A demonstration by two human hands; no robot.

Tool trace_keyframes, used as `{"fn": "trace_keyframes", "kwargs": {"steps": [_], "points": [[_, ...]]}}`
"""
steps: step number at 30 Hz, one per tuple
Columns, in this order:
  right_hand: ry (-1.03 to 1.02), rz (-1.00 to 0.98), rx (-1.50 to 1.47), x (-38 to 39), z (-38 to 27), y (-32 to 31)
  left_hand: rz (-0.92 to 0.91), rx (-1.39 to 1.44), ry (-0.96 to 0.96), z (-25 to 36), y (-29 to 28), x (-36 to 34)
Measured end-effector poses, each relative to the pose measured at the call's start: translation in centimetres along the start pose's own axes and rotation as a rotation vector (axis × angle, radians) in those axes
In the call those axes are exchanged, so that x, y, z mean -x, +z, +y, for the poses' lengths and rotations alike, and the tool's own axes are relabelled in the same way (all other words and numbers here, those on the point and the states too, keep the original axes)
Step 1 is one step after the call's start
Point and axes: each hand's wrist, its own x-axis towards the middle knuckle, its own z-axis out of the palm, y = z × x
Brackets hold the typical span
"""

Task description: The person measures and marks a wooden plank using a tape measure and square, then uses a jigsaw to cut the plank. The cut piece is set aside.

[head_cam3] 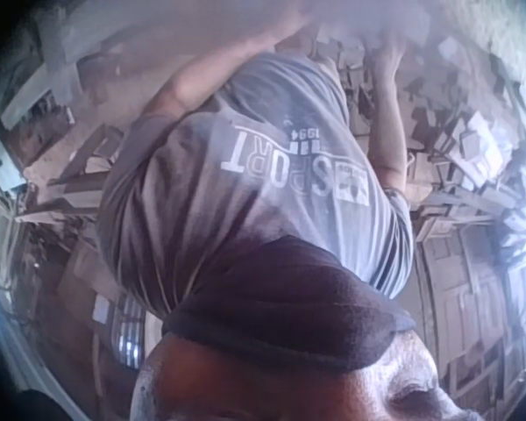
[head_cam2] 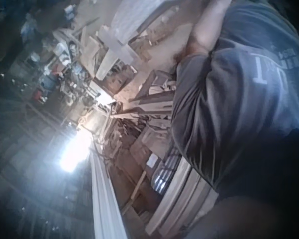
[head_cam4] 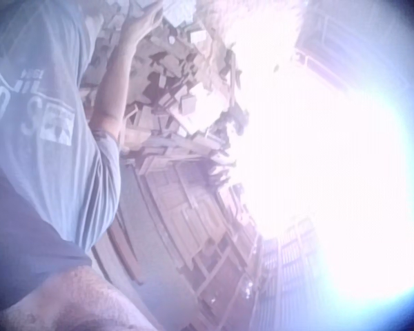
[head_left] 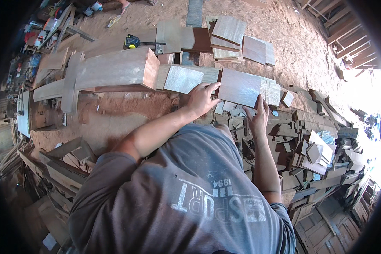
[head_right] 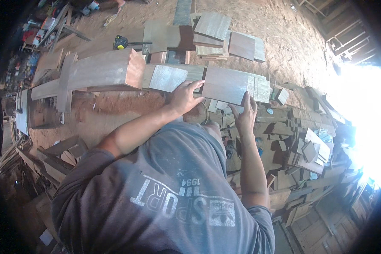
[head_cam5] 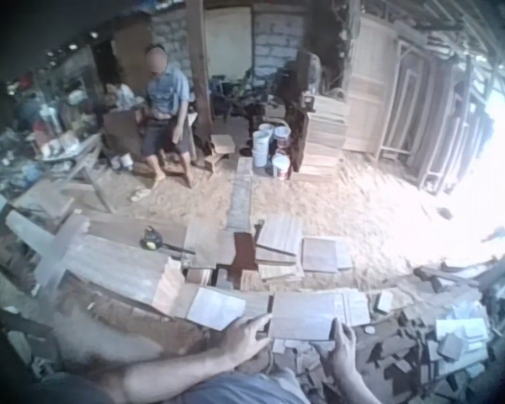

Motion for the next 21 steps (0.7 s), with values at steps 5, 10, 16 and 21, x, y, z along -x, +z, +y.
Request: {"fn": "trace_keyframes", "kwargs": {"steps": [5,10,16,21], "points": [[-0.004,0.01,-0.051,0.2,0.2,0.1,-0.047,-0.062,-0.022,0.0,-0.1,0.1],[-0.087,0.063,-0.072,0.2,0.9,0.8,-0.006,-0.059,0.032,-0.2,0.0,0.2],[-0.123,0.054,-0.05,0.2,1.7,0.6,-0.016,-0.062,0.052,-0.5,0.2,0.1],[-0.141,0.045,-0.022,-0.1,1.7,0.2,-0.002,-0.049,0.069,-0.5,0.1,0.1]]}}
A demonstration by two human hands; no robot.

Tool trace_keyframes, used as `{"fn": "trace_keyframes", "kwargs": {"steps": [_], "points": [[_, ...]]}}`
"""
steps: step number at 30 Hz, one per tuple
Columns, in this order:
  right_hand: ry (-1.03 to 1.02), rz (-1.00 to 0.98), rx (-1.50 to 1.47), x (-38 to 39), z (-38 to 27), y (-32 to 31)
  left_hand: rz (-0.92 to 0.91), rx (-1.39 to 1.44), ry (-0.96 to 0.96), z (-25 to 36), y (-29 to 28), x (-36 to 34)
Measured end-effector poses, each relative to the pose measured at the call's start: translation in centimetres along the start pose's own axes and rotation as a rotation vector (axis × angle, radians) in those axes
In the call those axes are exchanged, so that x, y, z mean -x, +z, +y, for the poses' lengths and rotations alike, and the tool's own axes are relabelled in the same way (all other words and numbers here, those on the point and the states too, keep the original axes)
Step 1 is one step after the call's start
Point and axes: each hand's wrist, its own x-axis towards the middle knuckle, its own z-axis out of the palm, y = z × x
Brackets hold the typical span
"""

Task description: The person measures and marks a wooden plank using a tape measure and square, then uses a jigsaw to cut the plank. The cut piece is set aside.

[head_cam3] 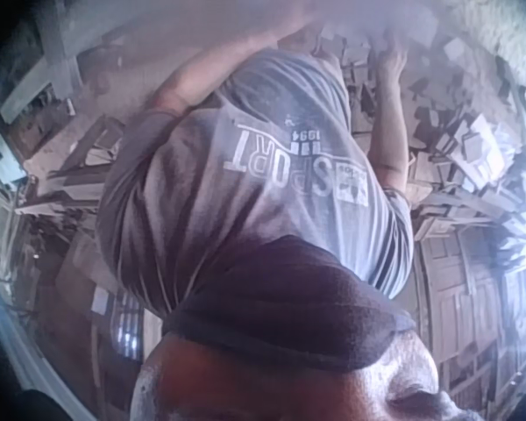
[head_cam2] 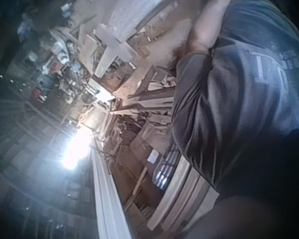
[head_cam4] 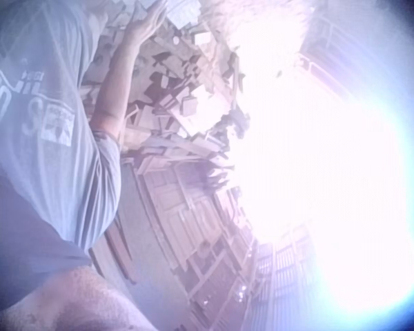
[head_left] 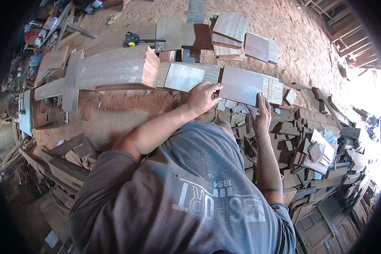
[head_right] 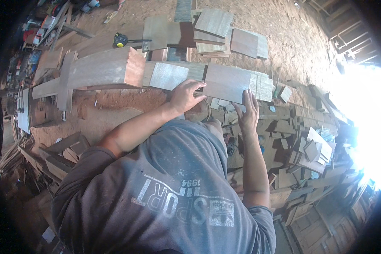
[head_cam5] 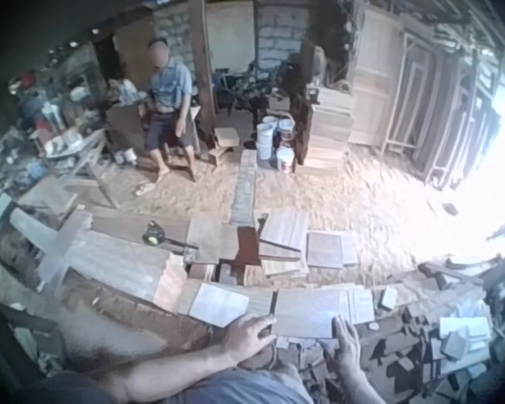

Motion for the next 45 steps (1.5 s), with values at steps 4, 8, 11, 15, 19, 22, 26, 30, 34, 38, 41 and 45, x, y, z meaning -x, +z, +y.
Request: {"fn": "trace_keyframes", "kwargs": {"steps": [4,8,11,15,19,22,26,30,34,38,41,45], "points": [[0.004,-0.002,0.005,-0.2,0.1,-0.1,0.036,-0.023,0.032,0.0,0.1,-0.1],[-0.012,0.003,0.021,-0.3,0.1,-0.4,0.035,-0.041,0.087,-0.4,0.1,-0.1],[0.012,-0.022,0.026,-0.5,0.0,-0.7,0.027,-0.043,0.101,-0.7,0.2,0.0],[0.021,-0.029,-0.005,-0.7,-0.2,-1.0,0.03,-0.045,0.117,-0.9,0.4,0.0],[0.05,-0.046,-0.009,-0.8,-0.2,-1.1,0.038,-0.036,0.14,-1.2,0.5,0.1],[0.017,-0.037,0.031,-0.9,-0.1,-1.1,0.046,-0.044,0.148,-1.3,0.6,0.2],[-0.033,-0.027,0.062,-1.2,0.2,-1.2,0.054,-0.031,0.159,-1.6,0.9,0.1],[-0.042,-0.024,0.077,-1.3,0.4,-1.1,0.054,-0.021,0.163,-1.8,1.0,0.1],[-0.02,-0.039,0.044,-1.2,0.6,-1.2,0.048,-0.028,0.158,-1.5,0.8,0.2],[0.017,-0.087,-0.004,-1.4,0.5,-1.4,-0.018,-0.123,0.169,-0.6,-0.2,-0.2],[-0.001,-0.068,-0.088,-1.2,0.4,-1.8,-0.236,-0.205,0.116,-0.1,-2.2,0.0],[0.22,0.14,-0.296,0.0,-0.2,-1.7,0.012,-0.337,-0.126,-0.5,-5.5,1.2]]}}
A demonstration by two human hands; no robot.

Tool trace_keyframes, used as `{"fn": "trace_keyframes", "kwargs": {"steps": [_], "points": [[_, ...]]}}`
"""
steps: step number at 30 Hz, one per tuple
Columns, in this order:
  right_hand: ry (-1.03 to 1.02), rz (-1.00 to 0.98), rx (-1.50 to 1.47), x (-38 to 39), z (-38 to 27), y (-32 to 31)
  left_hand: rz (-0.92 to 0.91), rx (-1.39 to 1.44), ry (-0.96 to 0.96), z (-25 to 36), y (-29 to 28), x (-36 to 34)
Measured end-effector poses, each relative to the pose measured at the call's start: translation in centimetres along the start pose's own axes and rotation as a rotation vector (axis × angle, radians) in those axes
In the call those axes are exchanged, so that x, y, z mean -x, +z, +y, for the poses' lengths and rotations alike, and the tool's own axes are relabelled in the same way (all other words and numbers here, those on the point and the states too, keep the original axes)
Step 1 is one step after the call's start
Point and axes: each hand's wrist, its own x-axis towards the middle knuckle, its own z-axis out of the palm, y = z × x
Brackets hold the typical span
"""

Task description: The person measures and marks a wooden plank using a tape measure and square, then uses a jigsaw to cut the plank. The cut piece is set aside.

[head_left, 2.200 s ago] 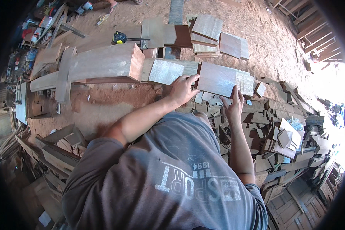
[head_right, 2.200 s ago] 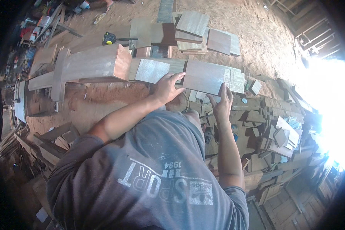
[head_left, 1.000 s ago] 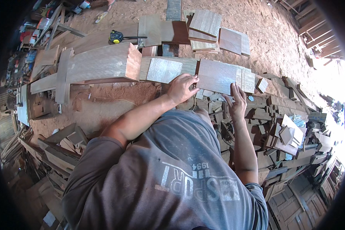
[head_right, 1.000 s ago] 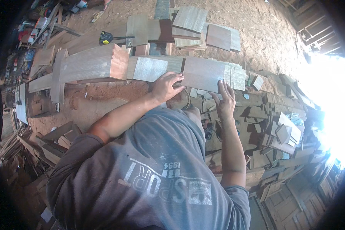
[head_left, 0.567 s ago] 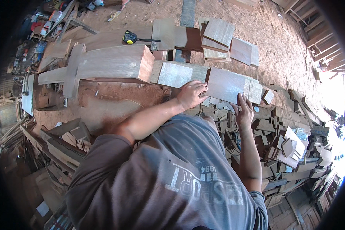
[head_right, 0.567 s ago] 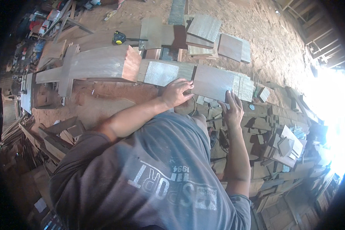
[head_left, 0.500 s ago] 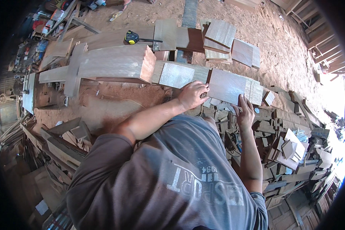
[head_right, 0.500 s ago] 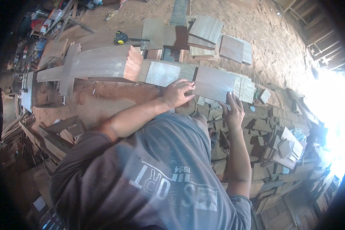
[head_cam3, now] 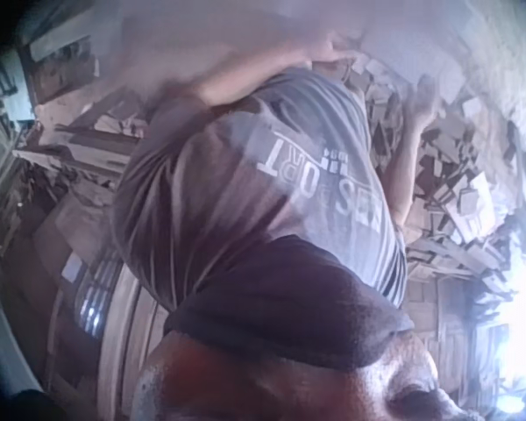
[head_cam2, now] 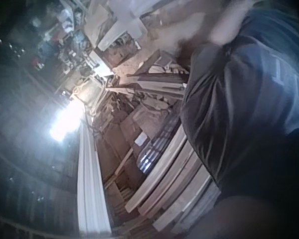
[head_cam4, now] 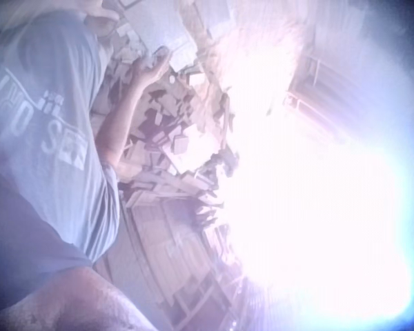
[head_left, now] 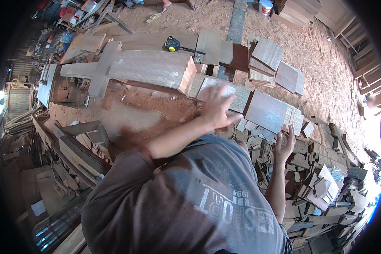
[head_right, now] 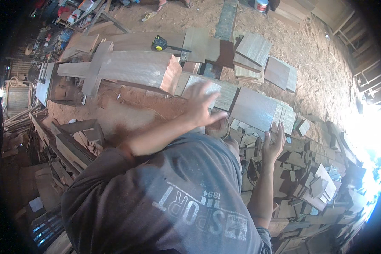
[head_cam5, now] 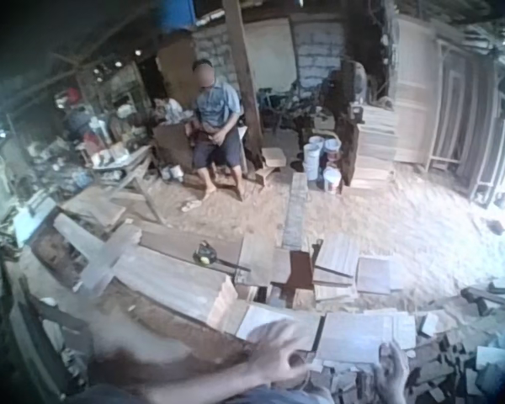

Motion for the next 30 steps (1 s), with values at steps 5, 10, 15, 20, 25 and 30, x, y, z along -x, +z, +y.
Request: {"fn": "trace_keyframes", "kwargs": {"steps": [5,10,15,20,25,30], "points": [[-0.004,0.169,0.023,1.6,-1.4,1.6,-0.019,-0.199,-0.307,-1.2,-1.0,0.7],[-0.064,0.194,0.056,2.3,-4.8,3.5,0.015,-0.162,-0.281,-0.2,-0.8,0.3],[0.107,0.072,-0.211,1.5,-8.8,3.1,-0.087,0.097,0.018,0.3,-3.4,-0.4],[0.426,-0.286,-0.66,-0.9,-12.0,2.7,-0.351,0.229,0.476,1.9,-4.7,-3.4],[0.585,-0.305,-0.635,-1.8,-11.8,1.6,-0.331,0.267,0.665,2.7,-3.3,-7.2],[0.642,-0.104,-0.859,-2.1,-10.1,2.2,-0.268,0.304,0.286,1.3,-1.5,-6.7]]}}
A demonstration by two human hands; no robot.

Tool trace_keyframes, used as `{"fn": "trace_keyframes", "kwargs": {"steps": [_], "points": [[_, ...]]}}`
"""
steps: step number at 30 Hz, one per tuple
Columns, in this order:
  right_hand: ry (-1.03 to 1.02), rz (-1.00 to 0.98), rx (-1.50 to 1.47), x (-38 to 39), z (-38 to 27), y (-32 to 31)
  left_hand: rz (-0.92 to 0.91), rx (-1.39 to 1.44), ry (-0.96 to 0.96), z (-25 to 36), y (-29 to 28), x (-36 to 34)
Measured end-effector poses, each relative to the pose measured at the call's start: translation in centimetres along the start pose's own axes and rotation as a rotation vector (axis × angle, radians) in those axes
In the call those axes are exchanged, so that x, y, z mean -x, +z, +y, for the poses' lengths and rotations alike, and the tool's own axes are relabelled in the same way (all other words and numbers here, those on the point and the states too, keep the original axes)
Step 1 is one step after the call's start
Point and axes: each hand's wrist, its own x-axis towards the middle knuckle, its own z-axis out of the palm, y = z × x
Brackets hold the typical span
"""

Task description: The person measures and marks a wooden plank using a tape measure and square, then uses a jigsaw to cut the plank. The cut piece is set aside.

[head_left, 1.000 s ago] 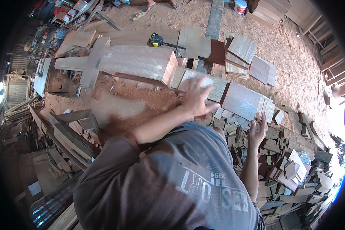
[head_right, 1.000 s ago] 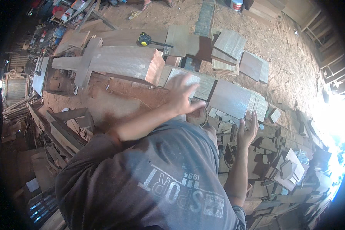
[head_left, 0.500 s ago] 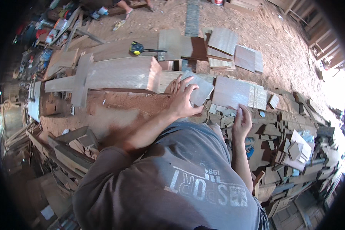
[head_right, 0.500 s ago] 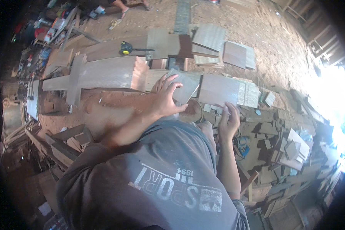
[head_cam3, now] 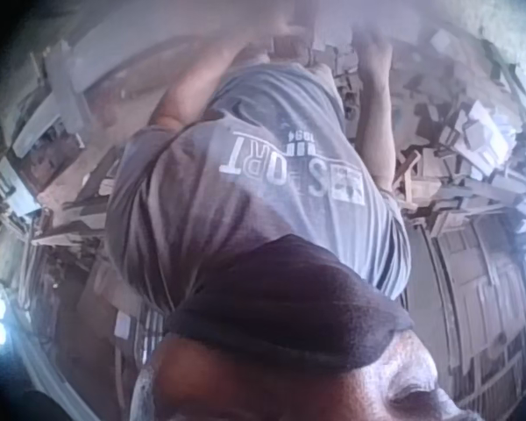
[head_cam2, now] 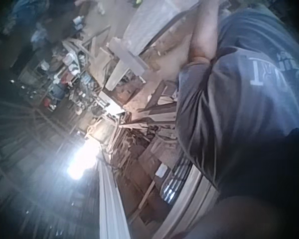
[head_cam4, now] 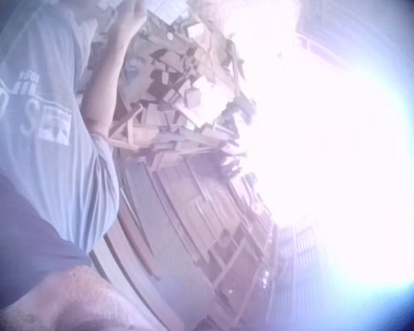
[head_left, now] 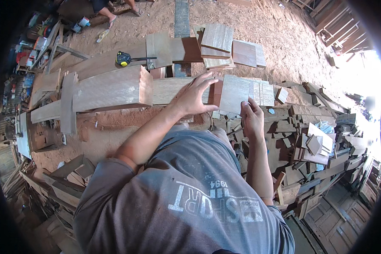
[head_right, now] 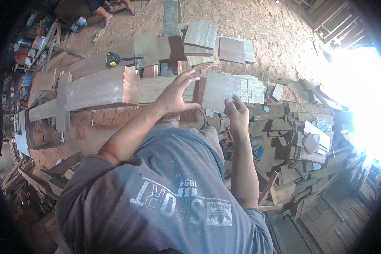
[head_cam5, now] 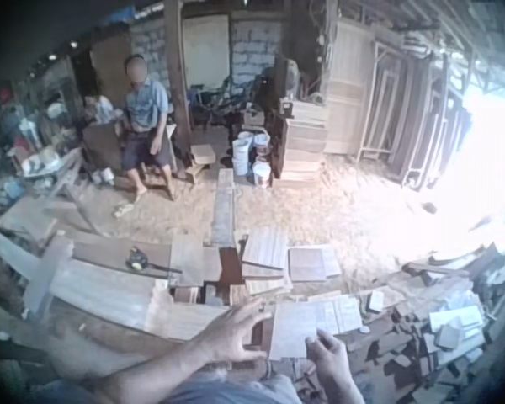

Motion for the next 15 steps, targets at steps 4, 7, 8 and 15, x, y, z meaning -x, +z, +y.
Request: {"fn": "trace_keyframes", "kwargs": {"steps": [4,7,8,15], "points": [[-0.011,0.007,0.212,-1.2,0.5,0.5,0.04,0.189,-0.182,-0.4,2.7,2.1],[0.023,0.014,0.228,-1.7,0.7,1.3,0.143,0.248,-0.213,-0.4,4.4,2.9],[-0.002,0.017,0.281,-1.8,0.8,1.5,0.172,0.267,-0.203,-0.4,4.8,3.0],[-0.202,0.017,0.686,-2.6,1.1,2.2,0.242,0.166,-0.131,-1.2,6.8,3.3]]}}
